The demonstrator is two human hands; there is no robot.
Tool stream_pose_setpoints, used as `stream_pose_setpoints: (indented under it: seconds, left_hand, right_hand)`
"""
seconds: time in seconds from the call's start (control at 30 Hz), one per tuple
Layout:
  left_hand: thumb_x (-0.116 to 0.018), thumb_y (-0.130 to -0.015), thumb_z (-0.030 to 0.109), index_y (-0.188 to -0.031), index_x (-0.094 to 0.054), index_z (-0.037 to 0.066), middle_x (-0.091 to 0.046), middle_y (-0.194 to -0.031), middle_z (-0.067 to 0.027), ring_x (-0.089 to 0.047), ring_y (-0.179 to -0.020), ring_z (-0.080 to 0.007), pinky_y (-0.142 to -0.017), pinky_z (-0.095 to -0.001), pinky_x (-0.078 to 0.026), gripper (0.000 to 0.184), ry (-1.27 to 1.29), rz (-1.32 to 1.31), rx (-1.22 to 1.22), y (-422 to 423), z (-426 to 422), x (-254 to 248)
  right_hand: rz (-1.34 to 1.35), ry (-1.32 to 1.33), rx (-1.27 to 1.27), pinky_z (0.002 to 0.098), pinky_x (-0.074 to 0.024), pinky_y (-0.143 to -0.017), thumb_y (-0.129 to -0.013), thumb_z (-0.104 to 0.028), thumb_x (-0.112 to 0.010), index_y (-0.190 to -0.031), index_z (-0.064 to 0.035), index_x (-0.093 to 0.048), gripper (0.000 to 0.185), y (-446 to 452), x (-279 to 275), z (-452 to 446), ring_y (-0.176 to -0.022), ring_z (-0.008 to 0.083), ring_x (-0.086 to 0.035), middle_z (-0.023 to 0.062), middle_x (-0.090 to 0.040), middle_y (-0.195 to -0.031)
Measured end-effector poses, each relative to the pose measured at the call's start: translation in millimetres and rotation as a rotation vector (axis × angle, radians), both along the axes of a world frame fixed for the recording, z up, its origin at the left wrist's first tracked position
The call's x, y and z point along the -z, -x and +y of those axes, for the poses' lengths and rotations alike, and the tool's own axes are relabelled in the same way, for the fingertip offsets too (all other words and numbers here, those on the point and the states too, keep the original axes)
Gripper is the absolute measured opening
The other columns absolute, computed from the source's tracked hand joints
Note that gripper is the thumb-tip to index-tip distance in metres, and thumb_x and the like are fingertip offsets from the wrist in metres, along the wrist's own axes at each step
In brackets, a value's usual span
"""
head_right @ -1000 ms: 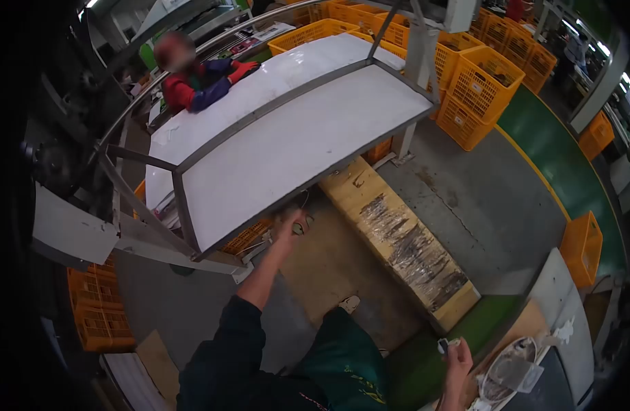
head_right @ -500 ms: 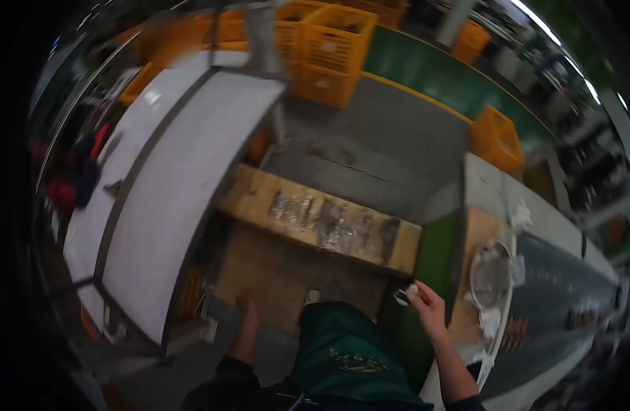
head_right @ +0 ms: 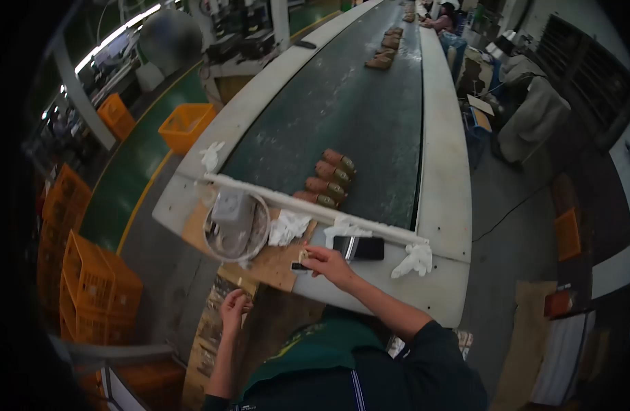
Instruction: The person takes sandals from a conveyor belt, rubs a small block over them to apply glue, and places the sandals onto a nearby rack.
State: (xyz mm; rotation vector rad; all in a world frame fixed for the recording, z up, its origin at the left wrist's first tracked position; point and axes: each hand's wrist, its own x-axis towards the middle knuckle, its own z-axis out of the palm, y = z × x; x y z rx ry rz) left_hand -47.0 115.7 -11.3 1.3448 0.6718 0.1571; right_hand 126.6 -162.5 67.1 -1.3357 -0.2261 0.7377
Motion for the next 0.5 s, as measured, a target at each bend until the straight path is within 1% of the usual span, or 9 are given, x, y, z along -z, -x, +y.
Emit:
stream_pose_setpoints:
  seconds: [0.1, 0.13, 0.2, 0.27, 0.3, 0.37, 0.4, 0.43, 0.5]
  left_hand:
    - [-0.061, -0.082, 0.014, -0.110, -0.054, -0.002, -0.064, -0.083, -0.0084, -0.062, -0.068, -0.0133, -0.062, -0.0235, -0.048, 0.033, -0.058, -0.010, 0.272, -118.0, -42.8, -33.9]
    - [-0.061, -0.082, 0.014, -0.110, -0.054, -0.002, -0.064, -0.083, -0.0084, -0.062, -0.068, -0.0133, -0.062, -0.0235, -0.048, 0.033, -0.070, -0.018, 0.295, -155.0, -55.3, -38.0]
    - [-0.063, -0.080, 0.016, -0.106, -0.056, -0.003, -0.064, -0.084, -0.0094, -0.063, -0.074, -0.0161, -0.064, -0.0258, -0.048, 0.033, -0.241, -0.041, 0.495, -231.5, -75.5, -30.4]
    - [-0.065, -0.078, 0.017, -0.106, -0.056, -0.006, -0.065, -0.085, -0.0125, -0.063, -0.077, -0.0193, -0.067, -0.0296, -0.049, 0.037, -0.438, -0.078, 0.474, -302.2, -90.5, -13.7]
    - [-0.065, -0.076, 0.024, -0.106, -0.058, -0.004, -0.065, -0.087, -0.0108, -0.063, -0.081, -0.0230, -0.072, -0.0329, -0.049, 0.041, -0.597, -0.152, 0.493, -337.1, -82.2, 15.4]
    - [-0.064, -0.074, 0.037, -0.111, -0.053, -0.009, -0.061, -0.099, -0.0256, -0.060, -0.094, -0.0356, -0.081, -0.0394, -0.047, 0.061, -1.050, 0.067, 0.410, -387.0, -82.6, 14.5]
    - [-0.061, -0.073, 0.048, -0.110, -0.054, -0.009, -0.058, -0.106, -0.0273, -0.055, -0.103, -0.0388, -0.086, -0.0416, -0.045, 0.069, -1.015, 0.190, 0.388, -405.9, -81.2, 15.8]
    - [-0.061, -0.073, 0.048, -0.110, -0.054, -0.009, -0.058, -0.106, -0.0273, -0.055, -0.103, -0.0388, -0.086, -0.0416, -0.045, 0.069, -1.009, 0.174, 0.387, -424.9, -75.5, 28.3]
    - [-0.060, -0.073, 0.050, -0.108, -0.056, -0.009, -0.059, -0.106, -0.0264, -0.055, -0.105, -0.0367, -0.086, -0.0400, -0.045, 0.069, -0.846, 0.368, 0.465, -456.2, -53.3, 87.8]
  right_hand:
    - [0.119, -0.059, 0.202, 0.0238, -0.0491, -0.065, -0.085, -0.014, -0.060, -0.124, -0.0043, -0.049, 0.042, -31.4, 16.3, -45.9, -0.079, 0.0091, -0.056, 0.0028, -0.059, -0.096]
    - [0.112, -0.072, 0.225, 0.0238, -0.0491, -0.065, -0.085, -0.014, -0.060, -0.124, -0.0043, -0.049, 0.042, -39.5, 23.0, -59.3, -0.079, 0.0091, -0.056, 0.0028, -0.059, -0.096]
    - [0.254, -0.162, 0.340, 0.0243, -0.0497, -0.066, -0.086, -0.012, -0.060, -0.123, -0.0042, -0.049, 0.039, -57.9, 35.3, -81.6, -0.081, 0.0104, -0.057, 0.0034, -0.057, -0.101]
    - [0.340, -0.223, 0.424, 0.0246, -0.0503, -0.066, -0.086, -0.011, -0.059, -0.120, -0.0027, -0.049, 0.037, -69.3, 36.0, -98.8, -0.082, 0.0112, -0.058, 0.0044, -0.056, -0.104]
    - [0.355, -0.224, 0.451, 0.0248, -0.0508, -0.066, -0.086, -0.010, -0.059, -0.120, -0.0026, -0.049, 0.036, -75.9, 39.1, -106.8, -0.082, 0.0113, -0.058, 0.0048, -0.056, -0.104]
    - [0.365, -0.237, 0.462, 0.0246, -0.0510, -0.065, -0.086, -0.010, -0.059, -0.119, -0.0033, -0.050, 0.035, -88.2, 45.6, -122.6, -0.082, 0.0115, -0.058, 0.0050, -0.056, -0.105]
    - [0.353, -0.205, 0.493, 0.0244, -0.0513, -0.065, -0.086, -0.009, -0.059, -0.119, -0.0037, -0.051, 0.035, -94.5, 42.5, -127.8, -0.083, 0.0117, -0.057, 0.0046, -0.056, -0.104]
    - [0.358, -0.222, 0.502, 0.0245, -0.0515, -0.064, -0.086, -0.009, -0.059, -0.119, -0.0040, -0.051, 0.035, -99.8, 44.8, -134.2, -0.084, 0.0116, -0.057, 0.0042, -0.056, -0.104]
    - [0.352, -0.236, 0.505, 0.0255, -0.0520, -0.064, -0.085, -0.008, -0.059, -0.119, -0.0056, -0.051, 0.034, -111.0, 43.0, -146.1, -0.087, 0.0115, -0.058, 0.0031, -0.057, -0.102]
